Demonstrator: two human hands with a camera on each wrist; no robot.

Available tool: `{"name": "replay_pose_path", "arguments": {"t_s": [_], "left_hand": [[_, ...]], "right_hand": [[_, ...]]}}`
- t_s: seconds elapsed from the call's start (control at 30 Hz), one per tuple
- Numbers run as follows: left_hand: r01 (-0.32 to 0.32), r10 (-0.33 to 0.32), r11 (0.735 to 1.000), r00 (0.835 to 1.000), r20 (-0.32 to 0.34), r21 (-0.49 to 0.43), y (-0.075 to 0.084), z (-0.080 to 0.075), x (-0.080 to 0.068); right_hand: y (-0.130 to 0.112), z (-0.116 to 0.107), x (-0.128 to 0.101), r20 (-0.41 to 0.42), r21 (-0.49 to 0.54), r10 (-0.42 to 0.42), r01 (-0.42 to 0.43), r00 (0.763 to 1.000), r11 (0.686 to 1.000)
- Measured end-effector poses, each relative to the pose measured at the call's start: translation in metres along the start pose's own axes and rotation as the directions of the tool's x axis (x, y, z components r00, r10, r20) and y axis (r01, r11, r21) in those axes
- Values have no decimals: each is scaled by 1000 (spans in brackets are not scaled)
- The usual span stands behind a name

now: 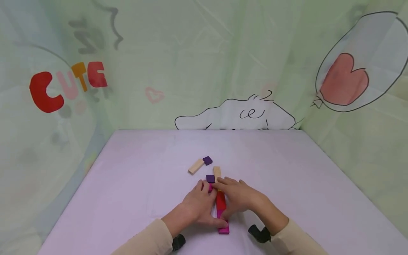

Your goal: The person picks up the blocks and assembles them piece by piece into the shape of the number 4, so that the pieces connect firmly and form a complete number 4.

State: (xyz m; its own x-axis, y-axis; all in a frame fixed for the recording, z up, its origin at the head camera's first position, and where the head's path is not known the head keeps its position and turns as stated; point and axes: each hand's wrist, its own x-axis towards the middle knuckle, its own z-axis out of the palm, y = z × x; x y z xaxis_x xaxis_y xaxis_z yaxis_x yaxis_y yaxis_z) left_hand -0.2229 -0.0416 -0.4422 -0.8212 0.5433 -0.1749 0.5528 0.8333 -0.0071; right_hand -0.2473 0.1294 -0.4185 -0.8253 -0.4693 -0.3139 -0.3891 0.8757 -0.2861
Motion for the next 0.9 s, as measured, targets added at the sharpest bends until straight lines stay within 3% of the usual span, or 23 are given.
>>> {"name": "replay_pose_path", "arguments": {"t_s": [0.4,0.67,0.9], "left_hand": [[-13,13,999,1000,8,-41,0,3,1],[12,-9,996,999,36,-88,-1,-4,-1],[16,-13,993,1000,21,-114,0,5,0]], "right_hand": [[-5,0,-1,-8,-41,37,-37,999,998],[-7,-2,2,-13,-25,61,-61,998,998],[-5,3,3,-12,-16,98,-99,995,995]]}}
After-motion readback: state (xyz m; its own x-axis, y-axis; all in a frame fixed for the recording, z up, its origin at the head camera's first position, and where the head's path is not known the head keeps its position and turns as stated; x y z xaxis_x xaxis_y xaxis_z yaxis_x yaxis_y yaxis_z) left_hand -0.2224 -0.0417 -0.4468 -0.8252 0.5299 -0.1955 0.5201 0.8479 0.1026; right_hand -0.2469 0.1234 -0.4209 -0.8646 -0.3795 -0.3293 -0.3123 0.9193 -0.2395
